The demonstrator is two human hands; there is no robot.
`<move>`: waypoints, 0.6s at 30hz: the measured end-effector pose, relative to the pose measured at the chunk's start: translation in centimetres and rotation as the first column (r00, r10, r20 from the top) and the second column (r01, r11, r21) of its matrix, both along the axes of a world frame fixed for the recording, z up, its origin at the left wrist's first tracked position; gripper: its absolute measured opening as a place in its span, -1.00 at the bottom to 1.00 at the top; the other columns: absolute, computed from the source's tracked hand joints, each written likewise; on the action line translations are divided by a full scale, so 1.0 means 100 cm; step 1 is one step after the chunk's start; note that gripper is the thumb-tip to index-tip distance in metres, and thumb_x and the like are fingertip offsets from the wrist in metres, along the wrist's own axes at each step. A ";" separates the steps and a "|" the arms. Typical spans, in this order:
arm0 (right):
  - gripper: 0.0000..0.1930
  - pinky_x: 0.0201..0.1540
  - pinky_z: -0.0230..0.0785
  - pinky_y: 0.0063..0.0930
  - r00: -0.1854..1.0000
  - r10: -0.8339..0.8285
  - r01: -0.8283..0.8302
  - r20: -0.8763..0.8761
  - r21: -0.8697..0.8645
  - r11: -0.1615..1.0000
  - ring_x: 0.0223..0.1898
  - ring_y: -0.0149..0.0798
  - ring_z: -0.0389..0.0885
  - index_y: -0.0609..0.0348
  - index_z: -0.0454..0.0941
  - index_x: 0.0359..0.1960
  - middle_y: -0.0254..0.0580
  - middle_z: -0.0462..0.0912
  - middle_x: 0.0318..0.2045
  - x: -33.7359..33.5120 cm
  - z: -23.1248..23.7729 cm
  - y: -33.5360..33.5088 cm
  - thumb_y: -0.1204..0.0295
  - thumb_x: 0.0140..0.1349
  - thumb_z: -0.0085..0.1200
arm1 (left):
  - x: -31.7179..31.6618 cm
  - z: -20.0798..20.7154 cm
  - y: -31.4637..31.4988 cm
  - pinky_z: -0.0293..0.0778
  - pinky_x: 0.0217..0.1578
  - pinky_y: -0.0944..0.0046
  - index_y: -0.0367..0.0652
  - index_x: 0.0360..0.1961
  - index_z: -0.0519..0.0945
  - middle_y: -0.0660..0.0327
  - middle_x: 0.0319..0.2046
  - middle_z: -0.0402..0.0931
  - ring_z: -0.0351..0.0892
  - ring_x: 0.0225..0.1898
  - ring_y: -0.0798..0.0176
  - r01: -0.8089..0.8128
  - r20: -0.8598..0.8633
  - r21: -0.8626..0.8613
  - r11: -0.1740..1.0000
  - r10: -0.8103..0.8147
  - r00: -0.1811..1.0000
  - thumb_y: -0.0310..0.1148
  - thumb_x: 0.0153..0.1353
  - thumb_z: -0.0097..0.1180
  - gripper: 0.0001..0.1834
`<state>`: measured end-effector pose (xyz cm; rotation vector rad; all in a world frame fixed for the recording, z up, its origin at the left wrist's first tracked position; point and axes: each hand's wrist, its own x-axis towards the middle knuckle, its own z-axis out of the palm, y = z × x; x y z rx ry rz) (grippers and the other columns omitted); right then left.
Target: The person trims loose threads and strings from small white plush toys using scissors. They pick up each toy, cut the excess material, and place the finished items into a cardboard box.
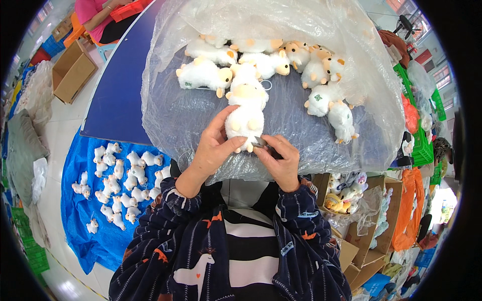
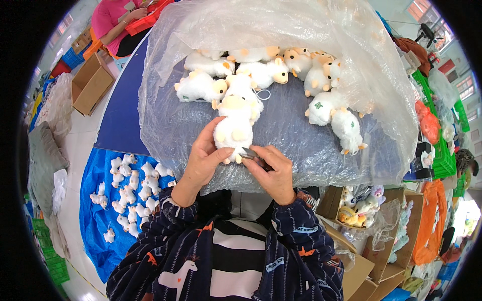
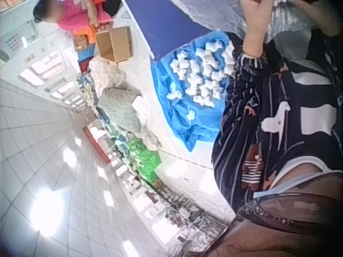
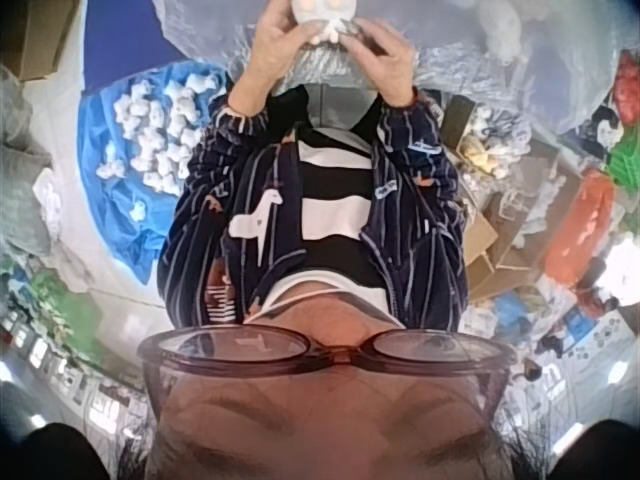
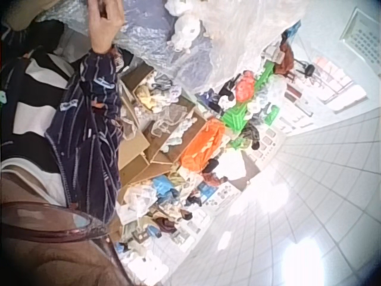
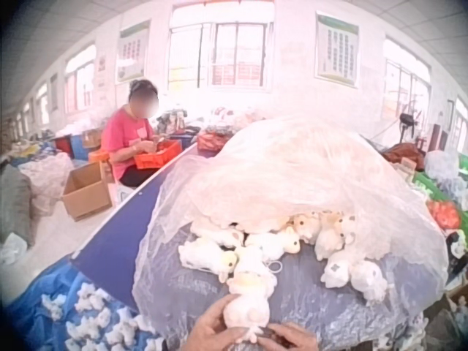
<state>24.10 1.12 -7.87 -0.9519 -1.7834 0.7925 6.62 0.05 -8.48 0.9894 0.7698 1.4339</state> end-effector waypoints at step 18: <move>-0.72 -0.46 0.19 -0.72 0.968 0.059 -0.108 -0.246 -0.194 0.975 -0.49 -0.56 0.37 0.33 0.56 -0.23 -0.35 0.50 -0.48 0.007 -0.006 -0.001 0.56 -0.04 0.26 | 0.004 0.002 -0.001 0.36 0.02 0.28 -0.30 0.25 0.09 0.07 0.07 0.31 0.36 0.07 0.26 0.053 0.123 -0.014 0.998 -0.051 0.991 -0.52 0.10 0.13 -0.29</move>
